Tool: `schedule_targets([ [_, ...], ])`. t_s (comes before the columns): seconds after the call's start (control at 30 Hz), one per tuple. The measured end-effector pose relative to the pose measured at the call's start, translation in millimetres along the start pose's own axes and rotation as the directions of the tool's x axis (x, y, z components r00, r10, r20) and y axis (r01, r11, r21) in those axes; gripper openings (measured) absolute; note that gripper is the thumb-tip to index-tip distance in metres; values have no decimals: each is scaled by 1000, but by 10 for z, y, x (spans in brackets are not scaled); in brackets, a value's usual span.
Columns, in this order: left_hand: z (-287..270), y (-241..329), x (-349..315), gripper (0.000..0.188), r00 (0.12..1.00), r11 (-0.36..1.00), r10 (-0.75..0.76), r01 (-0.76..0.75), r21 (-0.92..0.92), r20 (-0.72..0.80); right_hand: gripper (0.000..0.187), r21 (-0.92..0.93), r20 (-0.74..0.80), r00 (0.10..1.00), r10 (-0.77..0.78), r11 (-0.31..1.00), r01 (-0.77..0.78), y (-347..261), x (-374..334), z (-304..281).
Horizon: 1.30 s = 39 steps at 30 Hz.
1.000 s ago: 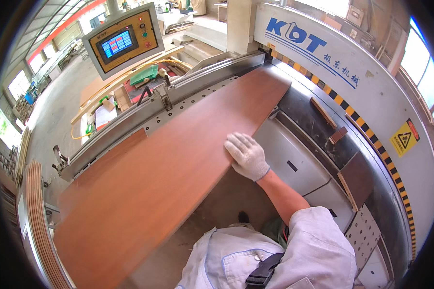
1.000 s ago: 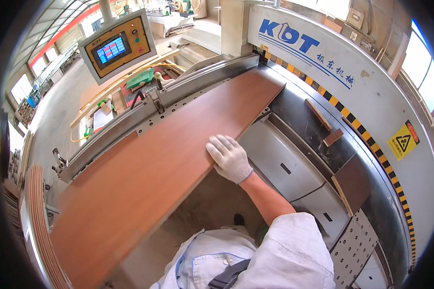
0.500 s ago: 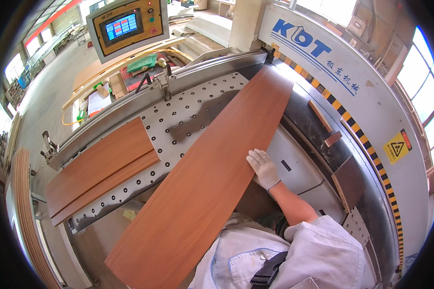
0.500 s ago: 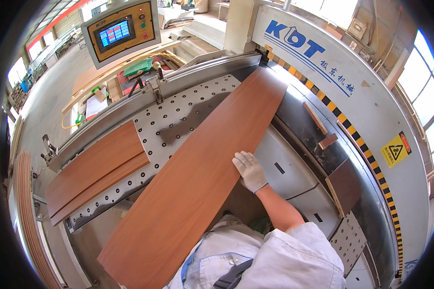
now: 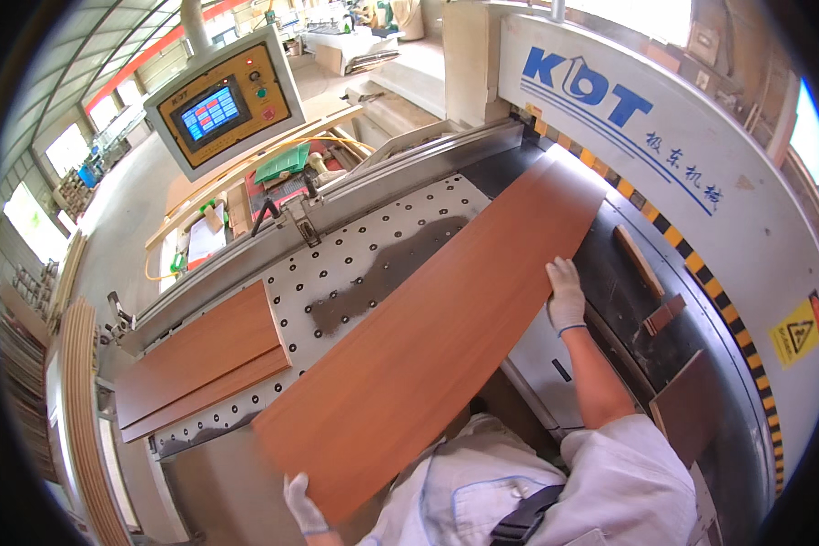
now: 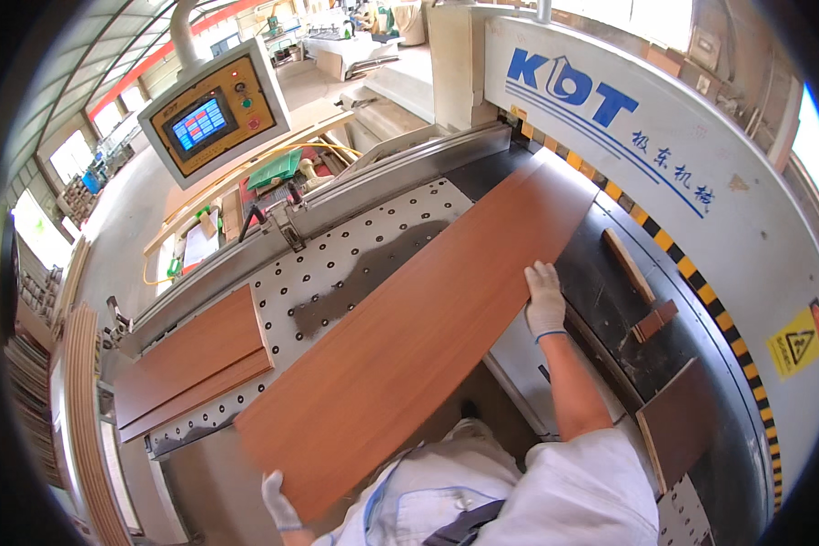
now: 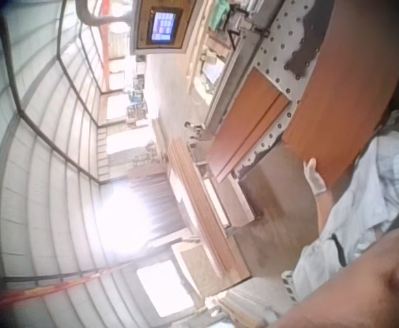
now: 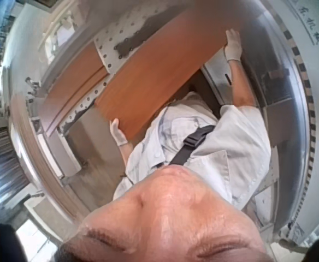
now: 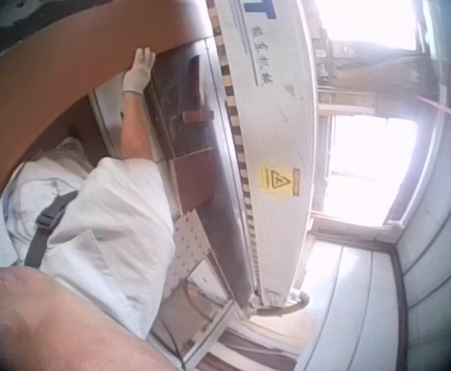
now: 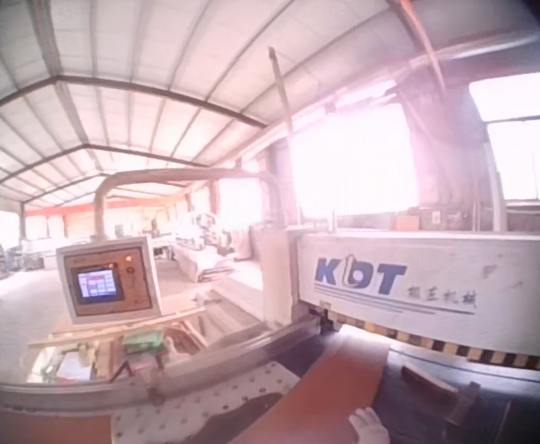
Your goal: The person feeds curved wooden panels into an industrial edge-banding machine, discards wood scraps into a bin, and stacks the processed panels onto a mobile cart.
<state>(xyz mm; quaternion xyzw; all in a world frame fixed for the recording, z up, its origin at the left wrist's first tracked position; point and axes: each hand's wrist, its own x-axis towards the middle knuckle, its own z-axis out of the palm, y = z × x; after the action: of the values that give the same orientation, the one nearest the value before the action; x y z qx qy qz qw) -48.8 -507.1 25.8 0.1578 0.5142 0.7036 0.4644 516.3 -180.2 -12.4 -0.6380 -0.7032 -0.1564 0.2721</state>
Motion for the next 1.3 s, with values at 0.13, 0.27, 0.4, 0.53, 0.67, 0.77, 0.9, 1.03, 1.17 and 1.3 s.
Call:
schedule_targets([
  [0.13,832,-406,666,53,999,998,-37,37,42,-2,37,520,76,920,385,771,-366,151,244,228],
  [0.27,1617,-566,1282,45,996,995,-92,92,34,10,81,567,156,843,514,653,-503,220,780,428],
  [0.4,2250,-476,1604,30,954,503,228,-288,815,197,95,342,171,834,525,762,-549,364,1218,584],
  [0.53,2661,-426,1782,28,679,-69,550,-542,838,485,100,-30,340,743,576,797,-604,195,1424,678],
  [0.67,2965,-720,2116,67,764,-277,294,-507,816,574,100,-76,220,715,664,742,-666,204,1449,976],
  [0.77,3006,-832,2501,80,774,-233,209,-554,799,597,103,-51,218,692,688,716,-696,175,1593,1110],
  [0.9,3266,-758,3027,76,712,-241,247,-612,753,658,105,-60,157,738,657,752,-657,217,1893,1383],
  [1.03,3608,-604,3456,76,787,-195,120,-579,792,605,106,-70,168,688,706,705,-706,131,2155,1584],
  [1.17,3663,-695,3703,78,794,-206,186,-544,813,579,107,-98,137,677,723,690,-717,84,2270,1724],
  [1.3,3632,-675,3857,78,786,-215,196,-549,807,587,111,-63,201,626,753,648,-759,-18,2296,1723],
])
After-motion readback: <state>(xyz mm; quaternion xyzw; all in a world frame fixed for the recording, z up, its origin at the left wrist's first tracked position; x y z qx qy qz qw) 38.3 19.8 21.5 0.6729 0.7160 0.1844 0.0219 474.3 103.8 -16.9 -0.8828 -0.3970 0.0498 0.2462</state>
